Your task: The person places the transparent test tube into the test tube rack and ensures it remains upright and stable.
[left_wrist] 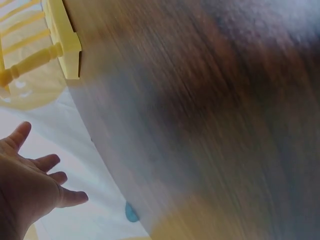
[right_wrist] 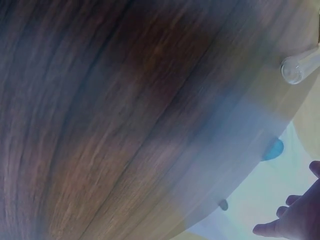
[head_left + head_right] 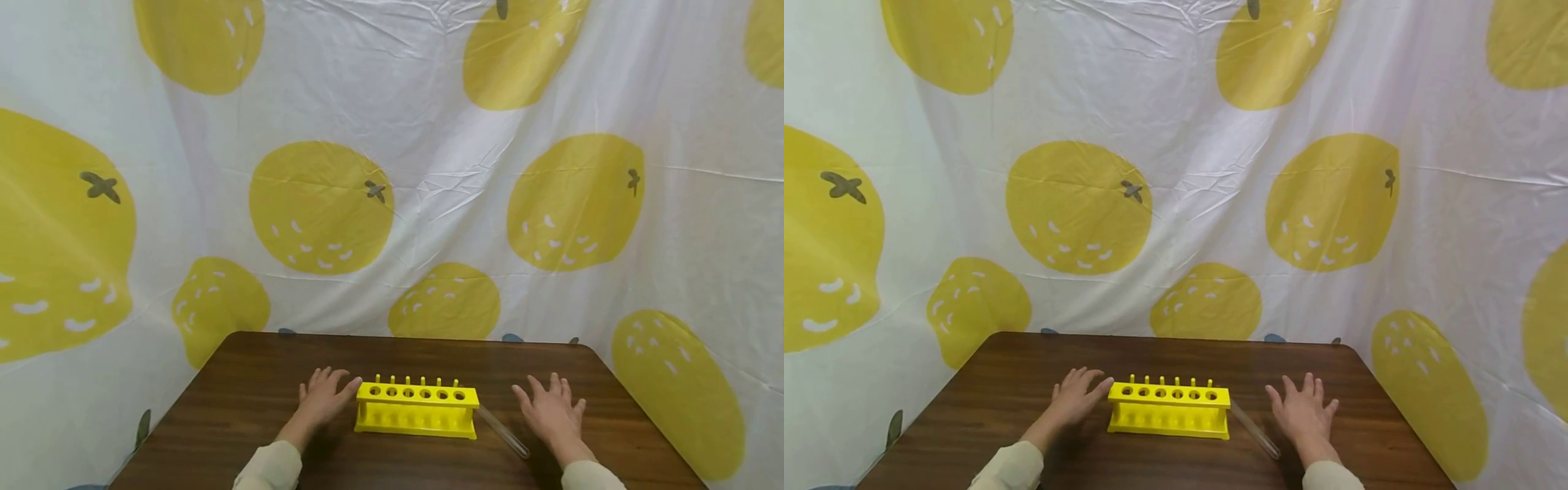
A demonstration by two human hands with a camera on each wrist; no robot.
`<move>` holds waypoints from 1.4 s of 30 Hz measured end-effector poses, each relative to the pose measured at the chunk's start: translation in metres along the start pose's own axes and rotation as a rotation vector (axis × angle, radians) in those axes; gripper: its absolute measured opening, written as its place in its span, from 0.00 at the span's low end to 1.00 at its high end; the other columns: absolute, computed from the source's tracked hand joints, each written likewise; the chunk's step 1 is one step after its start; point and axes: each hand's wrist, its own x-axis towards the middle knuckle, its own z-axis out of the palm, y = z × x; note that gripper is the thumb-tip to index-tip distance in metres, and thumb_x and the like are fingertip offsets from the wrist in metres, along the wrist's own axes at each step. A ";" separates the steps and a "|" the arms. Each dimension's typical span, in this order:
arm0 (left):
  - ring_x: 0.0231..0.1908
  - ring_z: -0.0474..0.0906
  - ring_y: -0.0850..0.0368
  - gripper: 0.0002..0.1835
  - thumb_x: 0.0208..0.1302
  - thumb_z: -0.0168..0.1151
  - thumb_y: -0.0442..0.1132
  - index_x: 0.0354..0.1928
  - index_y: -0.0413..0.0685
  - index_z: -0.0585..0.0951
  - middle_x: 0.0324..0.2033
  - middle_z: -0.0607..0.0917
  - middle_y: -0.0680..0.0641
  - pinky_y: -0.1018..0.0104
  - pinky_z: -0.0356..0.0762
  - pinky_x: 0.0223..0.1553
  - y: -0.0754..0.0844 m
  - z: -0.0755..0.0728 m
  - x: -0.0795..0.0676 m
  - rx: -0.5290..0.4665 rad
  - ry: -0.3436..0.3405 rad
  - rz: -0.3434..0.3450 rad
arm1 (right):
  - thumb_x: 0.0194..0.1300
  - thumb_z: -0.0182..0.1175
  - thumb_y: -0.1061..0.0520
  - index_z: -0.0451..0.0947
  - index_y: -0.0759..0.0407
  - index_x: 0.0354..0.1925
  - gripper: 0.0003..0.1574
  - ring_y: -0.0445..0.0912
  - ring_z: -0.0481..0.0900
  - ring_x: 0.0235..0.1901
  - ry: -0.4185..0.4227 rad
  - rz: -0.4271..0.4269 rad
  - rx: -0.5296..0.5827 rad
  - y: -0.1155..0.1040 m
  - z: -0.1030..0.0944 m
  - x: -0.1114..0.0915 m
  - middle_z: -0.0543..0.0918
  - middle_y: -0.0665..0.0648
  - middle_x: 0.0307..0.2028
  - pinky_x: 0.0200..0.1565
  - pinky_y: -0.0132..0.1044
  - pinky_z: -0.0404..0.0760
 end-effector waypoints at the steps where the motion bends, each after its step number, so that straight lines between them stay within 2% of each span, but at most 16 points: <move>1: 0.72 0.45 0.28 0.38 0.70 0.46 0.69 0.64 0.46 0.74 0.71 0.60 0.29 0.24 0.35 0.64 0.001 0.000 0.000 0.002 0.003 0.003 | 0.67 0.25 0.18 0.61 0.65 0.71 0.61 0.77 0.38 0.70 0.002 -0.001 0.004 -0.001 0.000 0.000 0.43 0.82 0.71 0.60 0.80 0.36; 9: 0.71 0.48 0.28 0.33 0.72 0.47 0.65 0.63 0.46 0.75 0.70 0.62 0.30 0.24 0.38 0.64 0.003 0.005 -0.002 -0.009 -0.013 0.001 | 0.72 0.33 0.24 0.63 0.64 0.70 0.53 0.76 0.41 0.69 0.013 -0.013 0.005 -0.009 0.006 -0.001 0.46 0.82 0.71 0.60 0.79 0.38; 13: 0.71 0.50 0.29 0.34 0.71 0.48 0.67 0.61 0.46 0.76 0.69 0.65 0.31 0.24 0.39 0.64 0.004 0.008 -0.004 -0.034 -0.010 -0.007 | 0.72 0.33 0.24 0.65 0.64 0.70 0.52 0.77 0.42 0.69 0.021 -0.020 0.004 -0.012 0.009 -0.002 0.47 0.82 0.71 0.60 0.79 0.39; 25: 0.70 0.54 0.30 0.24 0.72 0.52 0.60 0.53 0.48 0.80 0.64 0.72 0.35 0.22 0.41 0.62 0.006 0.012 -0.008 -0.060 0.009 0.033 | 0.72 0.44 0.29 0.73 0.63 0.64 0.44 0.75 0.45 0.70 0.013 -0.052 0.009 -0.020 0.019 -0.003 0.50 0.81 0.70 0.60 0.79 0.40; 28: 0.69 0.55 0.30 0.25 0.72 0.52 0.60 0.53 0.47 0.80 0.63 0.72 0.36 0.23 0.41 0.63 0.006 0.013 -0.008 -0.072 0.001 0.034 | 0.72 0.45 0.28 0.75 0.63 0.63 0.44 0.75 0.46 0.70 0.010 -0.059 0.005 -0.022 0.021 -0.004 0.51 0.81 0.70 0.60 0.79 0.41; 35: 0.66 0.61 0.33 0.24 0.73 0.52 0.59 0.53 0.47 0.79 0.62 0.72 0.36 0.23 0.42 0.62 0.007 0.014 -0.008 -0.098 -0.010 0.045 | 0.72 0.54 0.38 0.78 0.62 0.60 0.33 0.76 0.48 0.69 -0.002 -0.077 0.012 -0.028 0.026 -0.006 0.54 0.81 0.69 0.60 0.80 0.43; 42: 0.66 0.59 0.31 0.24 0.74 0.52 0.58 0.55 0.46 0.78 0.64 0.71 0.35 0.22 0.42 0.62 0.007 0.014 -0.008 -0.124 -0.017 0.045 | 0.69 0.58 0.40 0.80 0.61 0.56 0.30 0.76 0.49 0.68 -0.021 -0.091 0.008 -0.034 0.032 -0.008 0.57 0.81 0.68 0.59 0.80 0.43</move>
